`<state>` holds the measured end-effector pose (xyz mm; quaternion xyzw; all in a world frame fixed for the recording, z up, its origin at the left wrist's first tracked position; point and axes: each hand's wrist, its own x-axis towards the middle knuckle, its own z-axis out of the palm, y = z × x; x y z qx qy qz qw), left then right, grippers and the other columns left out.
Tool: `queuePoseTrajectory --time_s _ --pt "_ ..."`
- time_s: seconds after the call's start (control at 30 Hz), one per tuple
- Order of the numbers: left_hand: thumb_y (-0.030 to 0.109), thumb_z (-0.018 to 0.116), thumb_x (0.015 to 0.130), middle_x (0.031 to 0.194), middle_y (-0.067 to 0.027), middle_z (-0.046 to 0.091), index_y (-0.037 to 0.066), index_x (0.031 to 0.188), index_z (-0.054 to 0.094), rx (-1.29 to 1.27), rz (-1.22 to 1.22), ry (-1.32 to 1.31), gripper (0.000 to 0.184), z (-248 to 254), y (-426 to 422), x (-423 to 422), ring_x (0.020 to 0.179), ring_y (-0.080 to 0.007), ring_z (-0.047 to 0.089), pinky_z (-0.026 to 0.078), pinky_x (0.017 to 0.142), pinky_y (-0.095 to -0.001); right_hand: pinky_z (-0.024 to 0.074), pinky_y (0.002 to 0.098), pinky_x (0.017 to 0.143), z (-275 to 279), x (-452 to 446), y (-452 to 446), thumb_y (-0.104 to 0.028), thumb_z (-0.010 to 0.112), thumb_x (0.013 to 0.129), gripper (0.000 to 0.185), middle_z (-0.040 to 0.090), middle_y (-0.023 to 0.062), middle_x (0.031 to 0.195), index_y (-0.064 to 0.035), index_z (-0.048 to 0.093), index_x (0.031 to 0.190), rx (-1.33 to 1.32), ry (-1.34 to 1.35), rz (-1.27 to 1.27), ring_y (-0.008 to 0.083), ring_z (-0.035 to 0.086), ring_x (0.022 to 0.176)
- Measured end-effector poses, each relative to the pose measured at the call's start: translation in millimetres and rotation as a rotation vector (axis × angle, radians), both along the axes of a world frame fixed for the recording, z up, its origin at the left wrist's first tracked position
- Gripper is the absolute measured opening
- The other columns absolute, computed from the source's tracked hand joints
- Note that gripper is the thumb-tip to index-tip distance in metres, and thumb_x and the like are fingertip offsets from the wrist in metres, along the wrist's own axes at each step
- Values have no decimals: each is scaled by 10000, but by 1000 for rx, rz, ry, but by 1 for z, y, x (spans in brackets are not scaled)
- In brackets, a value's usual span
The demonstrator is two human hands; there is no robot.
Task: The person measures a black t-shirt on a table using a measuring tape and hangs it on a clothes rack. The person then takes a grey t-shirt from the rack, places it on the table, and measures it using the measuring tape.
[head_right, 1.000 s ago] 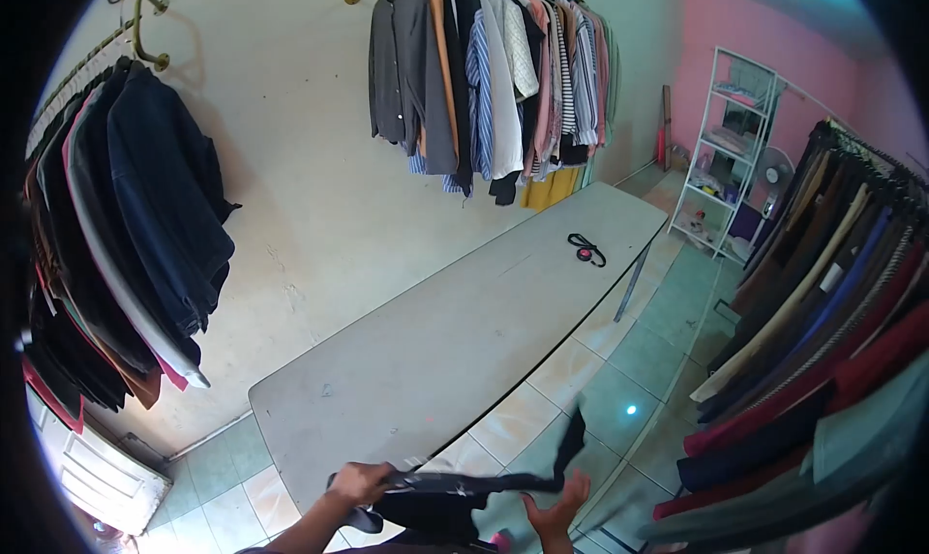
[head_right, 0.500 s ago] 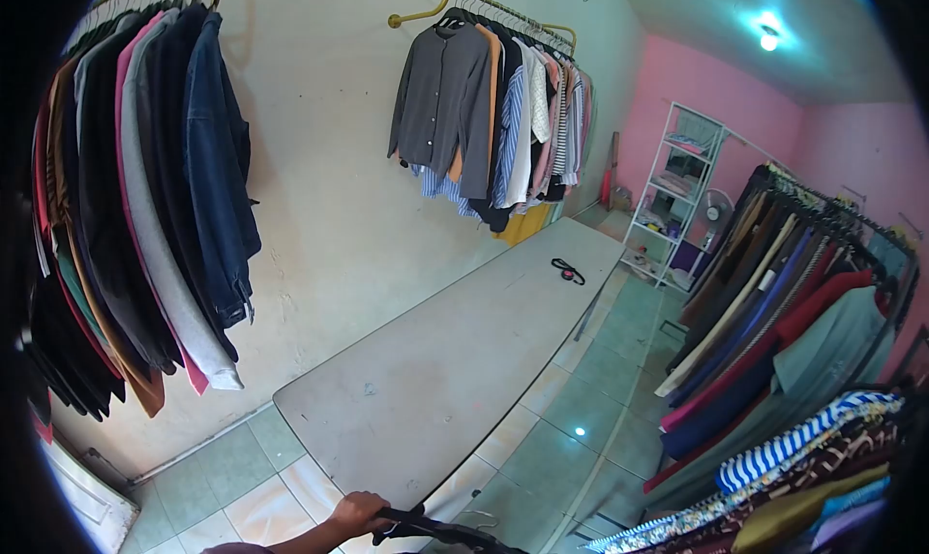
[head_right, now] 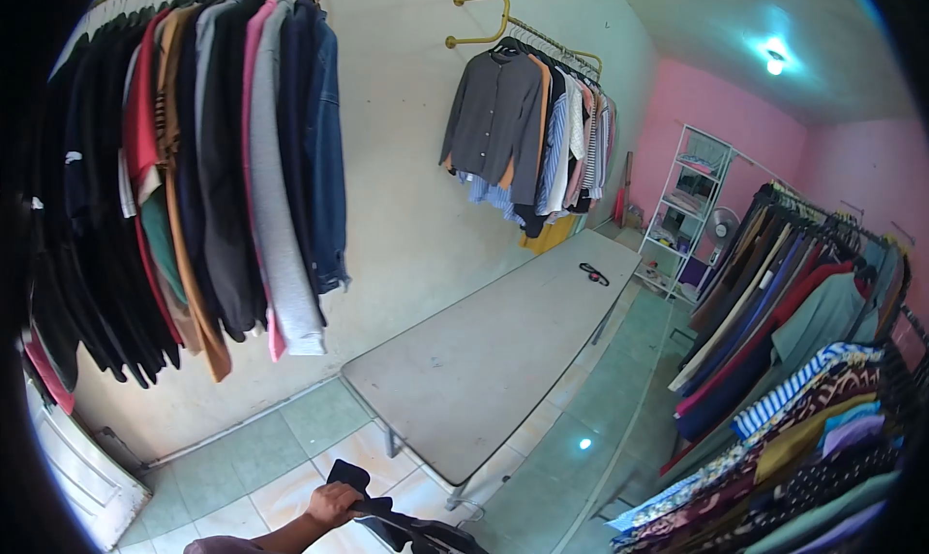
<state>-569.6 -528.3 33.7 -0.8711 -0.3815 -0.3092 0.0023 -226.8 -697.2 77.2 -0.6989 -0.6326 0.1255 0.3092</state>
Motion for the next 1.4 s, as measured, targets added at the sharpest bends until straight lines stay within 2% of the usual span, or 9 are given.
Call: queuePoseTrajectory --time_s 0.3,0.47,0.7,0.83,0.93,1.1,1.13,1.23,1.4 --pt "357 593 671 786 -10 572 144 862 568 -12 -26 94 287 30 -68 -123 708 -200 574 470 562 -326 450 326 585 -24 -117 -88 -257 654 749 232 598 130 725 -59 581 845 -163 282 -31 236 585 632" --pt "363 577 684 783 3 563 151 868 565 55 80 54 281 39 -83 -176 720 -194 567 474 582 -326 467 296 607 35 -176 -77 -206 708 704 264 621 109 734 -55 589 884 -198 278 53 136 572 646" --pt "458 553 707 678 -14 533 139 764 539 170 210 30 325 58 -83 -324 631 -212 561 448 515 -329 385 263 843 77 -288 -58 -19 600 736 444 538 58 1026 -16 443 1151 -411 786 555 115 481 955" --pt "530 447 749 670 -13 532 136 760 543 224 331 -3 406 70 -88 -440 612 -206 553 445 514 -317 331 309 944 75 -376 -20 -164 677 724 703 436 90 1237 19 300 1288 -672 884 866 163 418 1120" --pt "555 434 743 646 -40 519 103 712 525 284 375 -124 462 96 -91 -505 583 -238 535 429 503 -348 378 261 871 116 -454 -3 -48 654 704 518 559 67 1045 13 442 1173 -780 1013 928 127 499 983" --pt "541 617 630 793 -104 563 44 843 575 234 452 -410 542 139 -96 -574 780 -287 549 450 677 -359 325 263 925 171 -542 18 -32 641 636 672 503 78 1150 53 361 1242 -747 1066 1128 144 459 1059" --pt "569 656 570 973 -164 546 25 980 564 227 467 -441 688 151 -99 -584 935 -327 514 415 807 -382 325 263 925 185 -556 20 -32 641 636 672 503 78 1150 53 361 1242 -729 1061 1137 144 459 1059" --pt "699 538 607 1177 -255 437 -15 1163 453 352 542 -524 909 156 -99 -620 1082 -405 436 346 904 -445 306 264 949 222 -583 26 -7 625 598 728 499 117 1170 65 327 1259 -775 1253 1109 176 472 1079" --pt "629 275 805 1254 -282 350 -21 1278 337 386 893 -576 806 142 -112 -645 1180 -397 315 234 981 -436 428 281 802 282 -614 31 -84 668 583 546 584 125 990 55 496 1082 -622 1052 884 206 575 905"
